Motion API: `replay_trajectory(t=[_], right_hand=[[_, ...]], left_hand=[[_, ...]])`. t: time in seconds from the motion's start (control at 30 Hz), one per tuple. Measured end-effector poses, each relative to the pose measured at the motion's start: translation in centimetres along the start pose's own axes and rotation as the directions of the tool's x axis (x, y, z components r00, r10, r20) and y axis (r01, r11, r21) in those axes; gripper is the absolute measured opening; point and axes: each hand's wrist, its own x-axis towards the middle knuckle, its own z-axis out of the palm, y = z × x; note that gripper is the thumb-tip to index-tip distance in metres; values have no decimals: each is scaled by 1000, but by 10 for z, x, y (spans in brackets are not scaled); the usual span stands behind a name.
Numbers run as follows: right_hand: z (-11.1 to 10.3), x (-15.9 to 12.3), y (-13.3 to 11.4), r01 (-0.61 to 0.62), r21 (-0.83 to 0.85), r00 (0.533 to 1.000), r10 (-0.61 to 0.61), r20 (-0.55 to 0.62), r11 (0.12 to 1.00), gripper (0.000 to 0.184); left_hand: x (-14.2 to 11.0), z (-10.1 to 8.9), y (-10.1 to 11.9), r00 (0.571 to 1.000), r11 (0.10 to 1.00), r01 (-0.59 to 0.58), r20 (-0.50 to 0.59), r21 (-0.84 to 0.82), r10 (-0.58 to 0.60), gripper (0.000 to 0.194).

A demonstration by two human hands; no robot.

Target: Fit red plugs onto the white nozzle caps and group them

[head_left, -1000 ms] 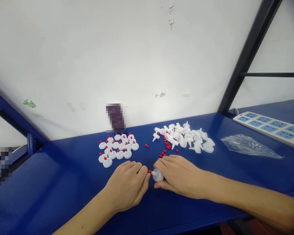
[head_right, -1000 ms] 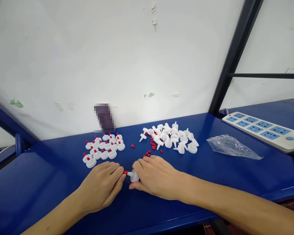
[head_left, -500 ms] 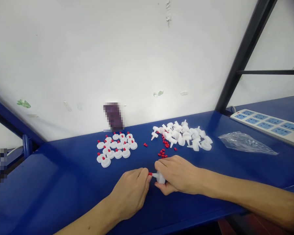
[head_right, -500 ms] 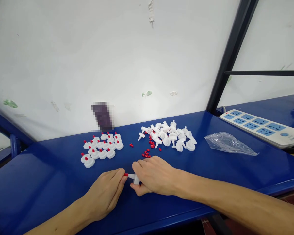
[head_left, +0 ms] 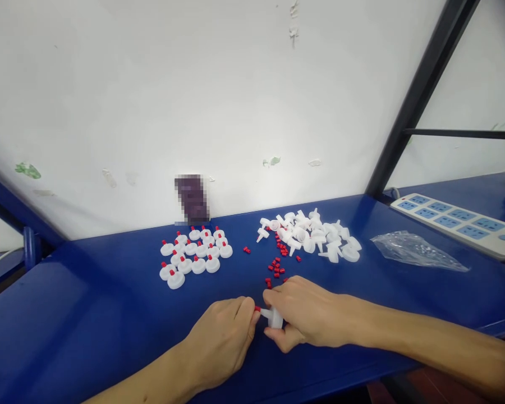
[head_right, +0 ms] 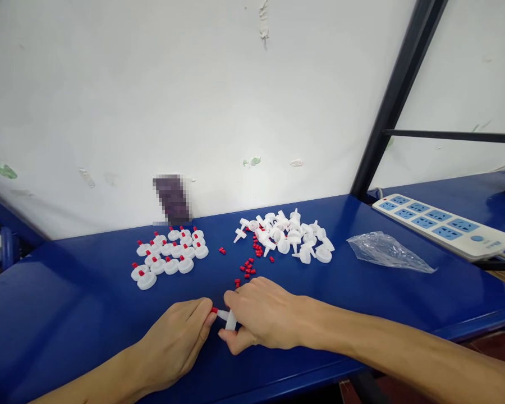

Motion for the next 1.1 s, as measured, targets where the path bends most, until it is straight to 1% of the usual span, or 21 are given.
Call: replay_trajectory(t=[0.13,0.37,0.47,0.57,0.63,0.7,0.77,0.83,0.93,1.0,1.07,1.1], right_hand=[[-7,-1,2,9,170,999,-14,31,985,27],[-12,-4,-1,17,344,995,-51,90,939,33],[-13,-5,-2,-10,437,994,-40,106,899,34],[-10,-7,-4,-29,551,991,-48,126,834,34],[-9,-9,-5,26,648,988,-120,102,761,37],[-10,-11,-5,96,732,980,-195,51,674,40],[-13,-14,-5,135,773,976,-218,5,620,41],[-17,-16,-5,141,766,980,-198,-18,627,39],[-18,-17,-4,165,697,983,-173,-59,698,37],[-17,-15,-1,193,652,980,-183,-84,734,37],[-15,-13,4,234,635,972,-202,-124,737,38],[-14,-11,8,257,635,966,-202,-160,729,39]], left_hand=[[0,-1,0,1000,1000,-4,-24,-1,4,32],[0,-6,6,998,999,-22,-61,-24,20,34],[0,-7,5,995,998,-47,-93,-32,43,32],[1,-9,3,992,996,-75,-102,-39,71,31],[4,-11,4,990,995,-95,-109,-42,90,31],[8,-15,6,982,989,-138,-134,-45,131,31],[14,-19,8,966,979,-195,-181,-53,182,32],[18,-23,10,957,978,-202,-224,-54,185,32],[19,-25,7,958,986,-160,-247,-52,143,32],[18,-24,1,954,980,-188,-250,-59,168,32],[17,-24,-7,949,976,-206,-257,-70,182,30],[16,-24,-12,954,978,-192,-249,-84,166,30]])
